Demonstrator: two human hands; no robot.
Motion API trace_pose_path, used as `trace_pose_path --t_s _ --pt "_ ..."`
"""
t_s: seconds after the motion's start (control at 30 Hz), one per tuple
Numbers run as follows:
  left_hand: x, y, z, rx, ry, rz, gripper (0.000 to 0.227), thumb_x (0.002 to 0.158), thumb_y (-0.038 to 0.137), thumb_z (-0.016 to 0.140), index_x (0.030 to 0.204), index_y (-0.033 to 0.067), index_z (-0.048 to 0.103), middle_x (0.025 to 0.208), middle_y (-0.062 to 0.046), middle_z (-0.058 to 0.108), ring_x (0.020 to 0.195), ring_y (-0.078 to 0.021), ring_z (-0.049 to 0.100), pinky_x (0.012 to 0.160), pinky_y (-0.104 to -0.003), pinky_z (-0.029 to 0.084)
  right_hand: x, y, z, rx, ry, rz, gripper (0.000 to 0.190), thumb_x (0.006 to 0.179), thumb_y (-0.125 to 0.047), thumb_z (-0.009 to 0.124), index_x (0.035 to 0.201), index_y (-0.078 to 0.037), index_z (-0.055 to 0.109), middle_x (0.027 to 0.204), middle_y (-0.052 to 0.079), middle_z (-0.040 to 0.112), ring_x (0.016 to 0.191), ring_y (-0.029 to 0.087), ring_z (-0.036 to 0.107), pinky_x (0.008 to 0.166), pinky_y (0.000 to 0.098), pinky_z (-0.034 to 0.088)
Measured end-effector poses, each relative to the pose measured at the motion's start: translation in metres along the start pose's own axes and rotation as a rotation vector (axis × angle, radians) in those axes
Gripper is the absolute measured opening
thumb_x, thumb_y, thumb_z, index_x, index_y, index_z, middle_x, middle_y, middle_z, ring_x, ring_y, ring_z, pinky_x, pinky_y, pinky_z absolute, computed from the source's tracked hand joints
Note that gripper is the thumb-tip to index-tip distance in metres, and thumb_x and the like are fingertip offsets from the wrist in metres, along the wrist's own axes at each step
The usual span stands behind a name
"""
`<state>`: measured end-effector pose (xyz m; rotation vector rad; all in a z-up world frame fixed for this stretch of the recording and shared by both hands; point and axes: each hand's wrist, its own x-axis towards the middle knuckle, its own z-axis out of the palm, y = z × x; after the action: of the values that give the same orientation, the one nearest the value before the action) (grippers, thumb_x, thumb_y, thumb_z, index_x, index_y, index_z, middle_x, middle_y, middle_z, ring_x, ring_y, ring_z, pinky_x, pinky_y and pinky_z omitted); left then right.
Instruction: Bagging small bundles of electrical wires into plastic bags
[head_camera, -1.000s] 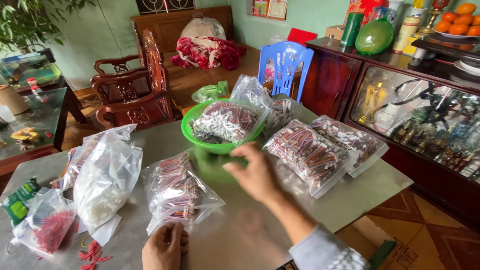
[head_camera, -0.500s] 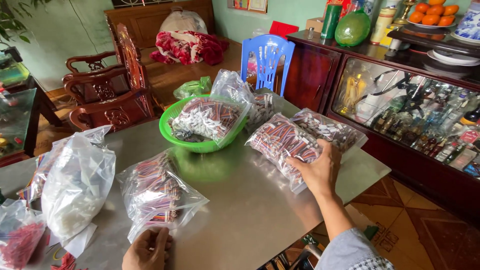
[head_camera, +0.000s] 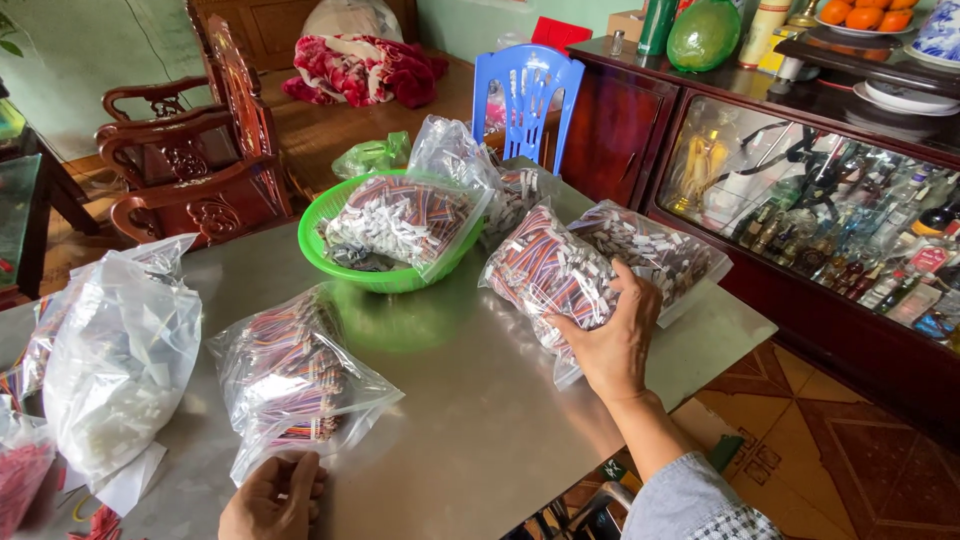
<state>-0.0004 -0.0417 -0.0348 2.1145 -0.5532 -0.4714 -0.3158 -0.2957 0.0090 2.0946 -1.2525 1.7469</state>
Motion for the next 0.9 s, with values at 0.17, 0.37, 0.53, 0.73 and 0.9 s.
trace_pose_path --t_s 0.17,0.37,0.53,0.73,0.9 --pt "0.002 -0.002 0.001 0.009 -0.01 -0.016 0.031 0.092 0.038 0.073 0.078 0.0125 0.083 0.068 0.0 0.082 0.052 -0.0172 0.071 0.064 -0.026 0.053 0.0 0.002 -0.001 0.007 -0.001 -0.005 0.102 0.059 -0.027 0.1 0.141 0.0 0.047 0.112 0.013 0.051 0.111 0.036 0.05 0.102 0.0519 0.042" --pt "0.001 -0.002 0.001 0.018 0.001 -0.003 0.032 0.092 0.038 0.073 0.075 0.0127 0.083 0.066 0.0 0.081 0.051 -0.0172 0.07 0.064 -0.025 0.052 -0.003 0.009 0.002 0.046 -0.002 0.105 0.101 0.057 -0.029 0.101 0.139 0.0 0.048 0.113 0.014 0.053 0.109 0.035 0.051 0.098 0.049 0.043" --pt "0.003 -0.004 0.002 0.008 -0.004 -0.002 0.032 0.092 0.038 0.073 0.077 0.0124 0.083 0.066 -0.001 0.081 0.049 -0.0182 0.068 0.063 -0.025 0.051 -0.003 0.01 0.003 0.079 -0.031 0.248 0.083 0.057 -0.028 0.101 0.114 -0.005 0.046 0.113 0.015 0.055 0.105 0.035 0.057 0.09 0.0464 0.045" --pt "0.003 -0.003 0.003 -0.006 -0.006 -0.022 0.031 0.093 0.036 0.074 0.078 0.0104 0.083 0.067 -0.002 0.081 0.048 -0.019 0.066 0.06 -0.027 0.052 -0.002 0.019 0.006 0.037 0.023 0.108 0.076 0.058 -0.031 0.101 0.104 -0.004 0.047 0.105 0.012 0.052 0.1 0.034 0.053 0.09 0.0462 0.043" --pt "0.003 -0.003 0.003 -0.008 -0.008 -0.027 0.03 0.092 0.036 0.075 0.078 0.0106 0.083 0.068 -0.002 0.081 0.05 -0.0185 0.067 0.061 -0.027 0.052 0.0 0.018 0.005 0.025 0.043 0.028 0.072 0.059 -0.031 0.101 0.1 -0.004 0.048 0.105 0.012 0.051 0.1 0.034 0.052 0.09 0.0452 0.042"
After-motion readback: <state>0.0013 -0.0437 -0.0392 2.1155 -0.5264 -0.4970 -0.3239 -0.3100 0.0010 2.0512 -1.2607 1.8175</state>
